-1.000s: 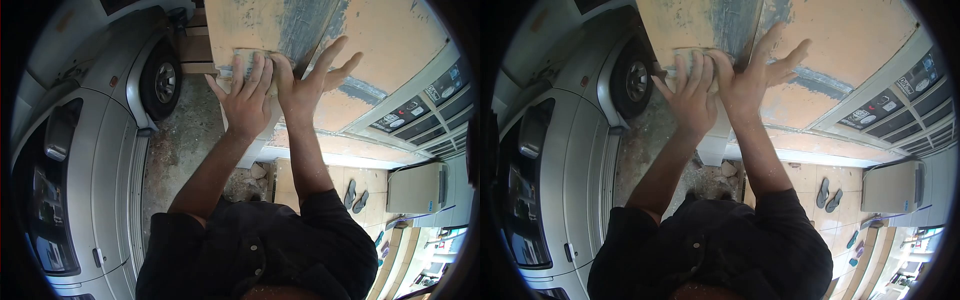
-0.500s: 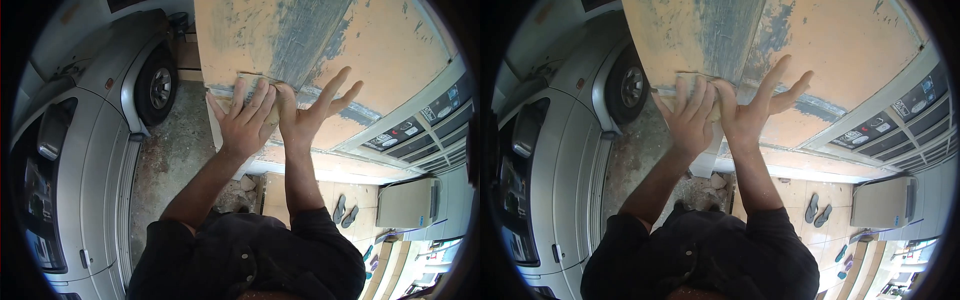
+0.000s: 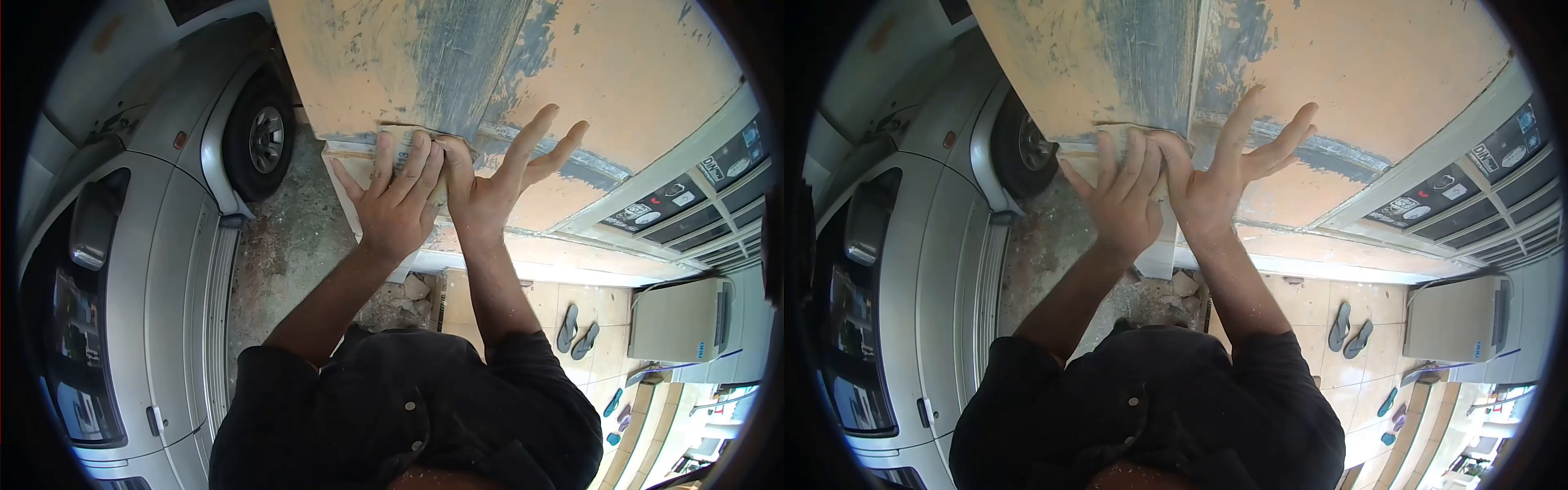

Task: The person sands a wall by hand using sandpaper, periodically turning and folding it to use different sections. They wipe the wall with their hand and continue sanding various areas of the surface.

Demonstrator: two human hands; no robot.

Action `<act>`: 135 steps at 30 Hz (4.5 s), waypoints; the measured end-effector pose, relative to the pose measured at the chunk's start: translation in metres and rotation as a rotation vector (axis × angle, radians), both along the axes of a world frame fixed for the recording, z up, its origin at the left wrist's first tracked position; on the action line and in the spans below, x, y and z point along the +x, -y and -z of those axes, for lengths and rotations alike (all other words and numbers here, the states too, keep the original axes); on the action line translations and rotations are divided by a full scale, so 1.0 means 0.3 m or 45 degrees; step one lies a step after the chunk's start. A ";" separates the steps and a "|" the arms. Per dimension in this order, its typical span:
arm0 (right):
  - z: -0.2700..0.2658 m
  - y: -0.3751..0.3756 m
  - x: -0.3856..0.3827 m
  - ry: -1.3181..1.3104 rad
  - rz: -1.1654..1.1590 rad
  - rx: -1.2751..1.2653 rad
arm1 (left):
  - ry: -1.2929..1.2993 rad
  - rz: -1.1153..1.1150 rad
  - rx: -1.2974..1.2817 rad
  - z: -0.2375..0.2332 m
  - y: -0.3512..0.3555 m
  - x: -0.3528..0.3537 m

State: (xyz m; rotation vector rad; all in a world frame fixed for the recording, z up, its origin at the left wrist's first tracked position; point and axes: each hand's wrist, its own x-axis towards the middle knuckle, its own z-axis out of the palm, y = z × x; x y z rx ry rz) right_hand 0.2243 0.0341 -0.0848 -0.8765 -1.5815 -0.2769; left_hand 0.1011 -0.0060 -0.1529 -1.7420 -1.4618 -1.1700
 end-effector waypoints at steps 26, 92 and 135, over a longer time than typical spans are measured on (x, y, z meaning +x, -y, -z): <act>-0.222 -0.084 0.061 0.017 -0.106 0.228 | 0.105 0.051 0.112 -0.255 -0.038 0.056; 0.081 -0.050 0.029 -0.122 -0.461 0.004 | 0.044 -0.001 0.064 0.048 -0.020 0.060; 0.086 -0.110 0.100 -0.013 -0.548 -0.077 | 0.115 -0.120 -0.299 -0.020 0.081 0.083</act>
